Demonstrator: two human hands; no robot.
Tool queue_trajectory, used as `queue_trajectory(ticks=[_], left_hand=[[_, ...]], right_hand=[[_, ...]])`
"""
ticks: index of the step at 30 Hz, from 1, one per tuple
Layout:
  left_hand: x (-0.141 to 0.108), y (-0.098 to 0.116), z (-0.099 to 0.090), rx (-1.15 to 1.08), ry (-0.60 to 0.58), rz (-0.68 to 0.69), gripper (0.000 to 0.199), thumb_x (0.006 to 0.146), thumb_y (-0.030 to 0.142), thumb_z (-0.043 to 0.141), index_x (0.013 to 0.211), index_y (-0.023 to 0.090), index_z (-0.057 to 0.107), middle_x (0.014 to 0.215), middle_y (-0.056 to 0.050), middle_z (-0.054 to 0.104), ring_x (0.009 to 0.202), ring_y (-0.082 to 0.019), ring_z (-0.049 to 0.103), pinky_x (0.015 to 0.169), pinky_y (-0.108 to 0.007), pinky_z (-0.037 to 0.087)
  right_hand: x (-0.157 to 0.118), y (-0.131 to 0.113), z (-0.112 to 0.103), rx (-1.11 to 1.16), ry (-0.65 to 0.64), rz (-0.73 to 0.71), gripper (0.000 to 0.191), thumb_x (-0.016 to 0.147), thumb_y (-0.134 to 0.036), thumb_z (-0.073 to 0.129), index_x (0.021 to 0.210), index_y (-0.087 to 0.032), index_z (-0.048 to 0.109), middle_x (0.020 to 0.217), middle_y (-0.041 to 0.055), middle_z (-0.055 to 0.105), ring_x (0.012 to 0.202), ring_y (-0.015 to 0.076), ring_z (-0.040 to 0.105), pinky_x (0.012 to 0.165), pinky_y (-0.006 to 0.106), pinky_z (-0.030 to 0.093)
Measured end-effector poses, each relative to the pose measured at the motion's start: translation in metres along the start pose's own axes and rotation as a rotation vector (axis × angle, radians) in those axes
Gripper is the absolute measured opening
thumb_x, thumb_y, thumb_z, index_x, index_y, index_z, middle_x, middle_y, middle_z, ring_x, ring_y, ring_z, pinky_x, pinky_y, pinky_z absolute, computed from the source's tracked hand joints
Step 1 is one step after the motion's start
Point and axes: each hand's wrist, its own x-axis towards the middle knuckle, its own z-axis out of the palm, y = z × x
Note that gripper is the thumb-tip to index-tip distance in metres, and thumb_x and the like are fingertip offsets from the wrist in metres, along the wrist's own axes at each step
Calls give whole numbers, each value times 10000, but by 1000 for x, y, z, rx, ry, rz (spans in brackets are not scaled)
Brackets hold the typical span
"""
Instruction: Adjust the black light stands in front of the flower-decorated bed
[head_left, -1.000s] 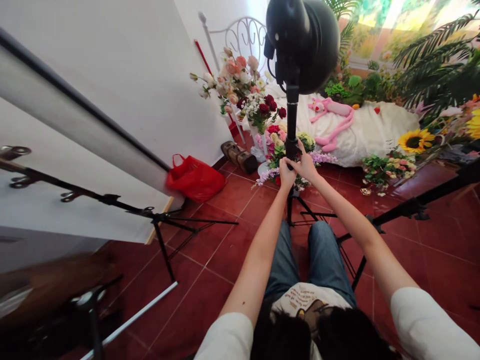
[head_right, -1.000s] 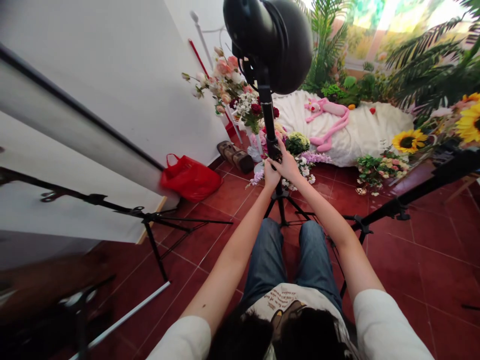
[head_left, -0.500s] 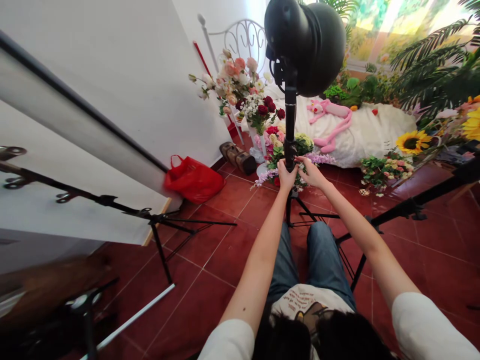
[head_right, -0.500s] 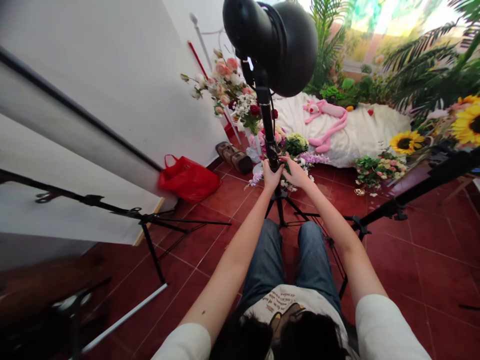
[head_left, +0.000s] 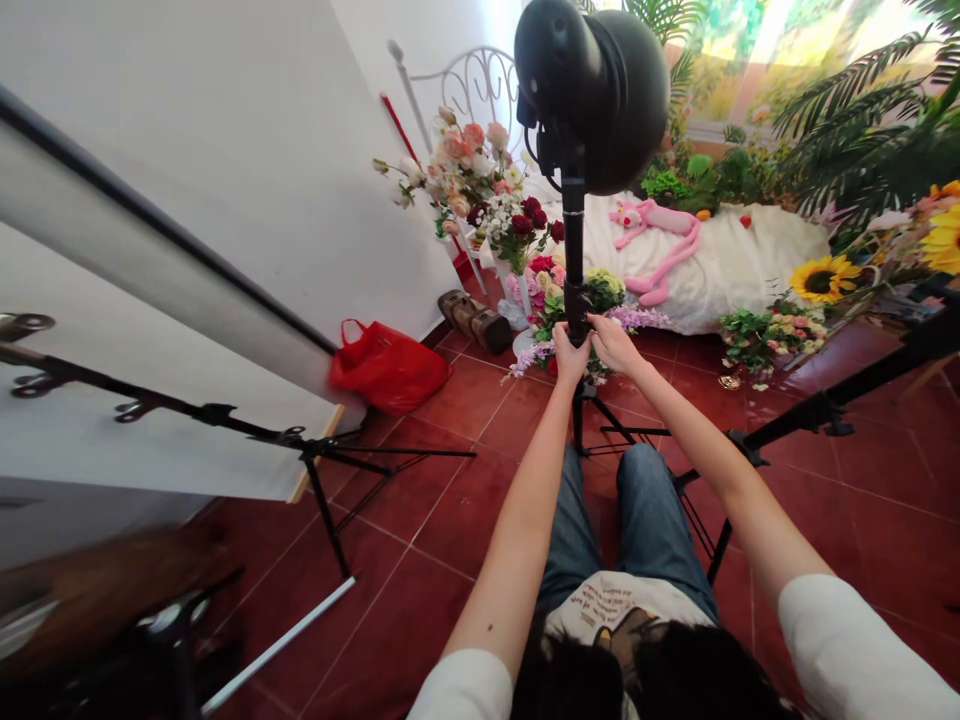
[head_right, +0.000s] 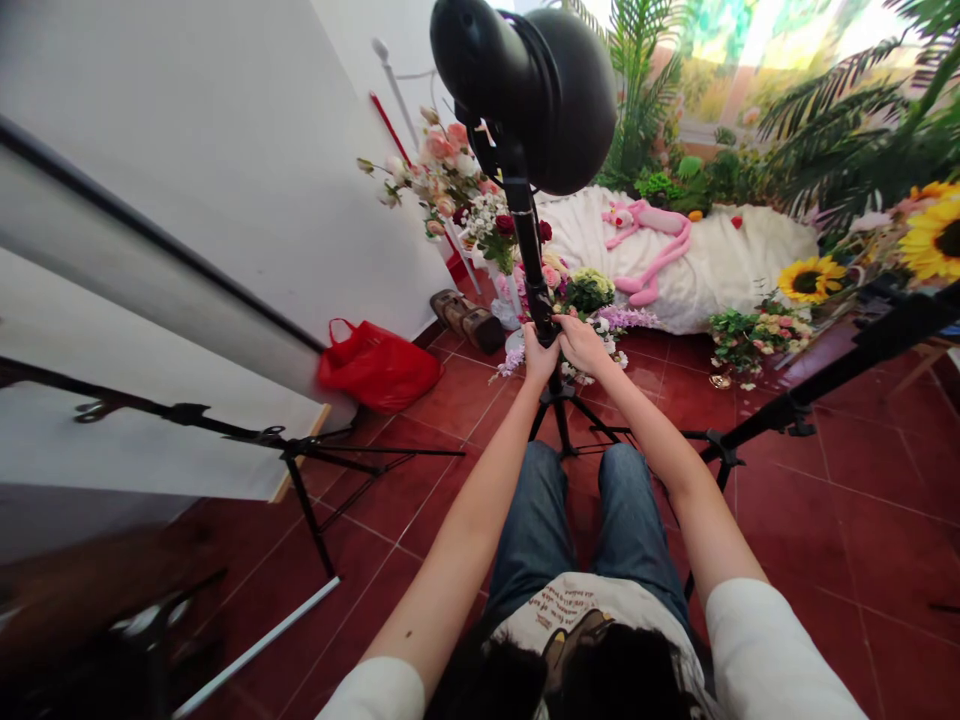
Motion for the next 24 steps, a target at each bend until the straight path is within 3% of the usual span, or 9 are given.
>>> queue_trajectory(ticks=[3, 7, 10, 13, 18, 21, 24], left_hand=[[0, -1, 1, -23, 0, -3, 376, 700, 232, 769, 915, 207, 461, 915, -11, 504, 897, -171, 536, 892, -331, 440], [1, 0, 1, -32, -1, -9, 369, 695, 210, 772, 902, 206, 466, 897, -7, 500, 893, -174, 538, 893, -335, 437], [1, 2, 1, -19, -1, -4, 390, 675, 186, 785, 887, 211, 459, 890, 0, 493, 889, -174, 538, 898, -339, 436], [0, 4, 0, -3, -7, 1, 375, 698, 197, 777, 888, 212, 454, 895, -1, 491, 880, -171, 536, 893, -340, 437], [-1, 5, 0, -12, -20, -30, 404, 700, 259, 807, 900, 210, 460, 915, -10, 523, 939, -178, 554, 923, -335, 441], [-1, 5, 0, -10, -27, -35, 428, 696, 308, 821, 908, 207, 464, 936, -21, 541, 979, -182, 560, 938, -332, 442], [-1, 6, 0, 0, -25, -5, 424, 710, 338, 812, 910, 205, 463, 923, -21, 544, 948, -174, 562, 918, -327, 455]], right_hand=[[11, 0, 2, -28, -26, 55, 318, 898, -203, 365, 1152, -153, 550, 1099, 162, 654, 1062, 299, 595, 999, 499, 463], [28, 3, 6, 112, -35, 183, 261, 910, -215, 367, 1093, -177, 549, 983, 116, 650, 978, 278, 605, 968, 466, 472], [35, 7, 9, 304, 28, 315, 252, 940, -247, 349, 1102, -194, 535, 923, 66, 626, 936, 236, 604, 962, 417, 472], [35, 13, 12, 471, 114, 345, 259, 941, -287, 391, 1149, -201, 519, 887, 29, 590, 901, 197, 582, 950, 374, 475], [34, 21, 13, 637, 186, 374, 488, 866, -388, 588, 1312, -236, 458, 775, -28, 495, 737, 149, 517, 797, 306, 518], [39, 21, 8, 695, 149, 523, 670, 794, -352, 686, 1387, -230, 396, 675, -73, 442, 605, 125, 467, 672, 282, 519], [52, 16, 3, 611, 129, 725, 701, 718, -268, 750, 1342, -158, 451, 678, -68, 482, 579, 123, 488, 671, 325, 538]])
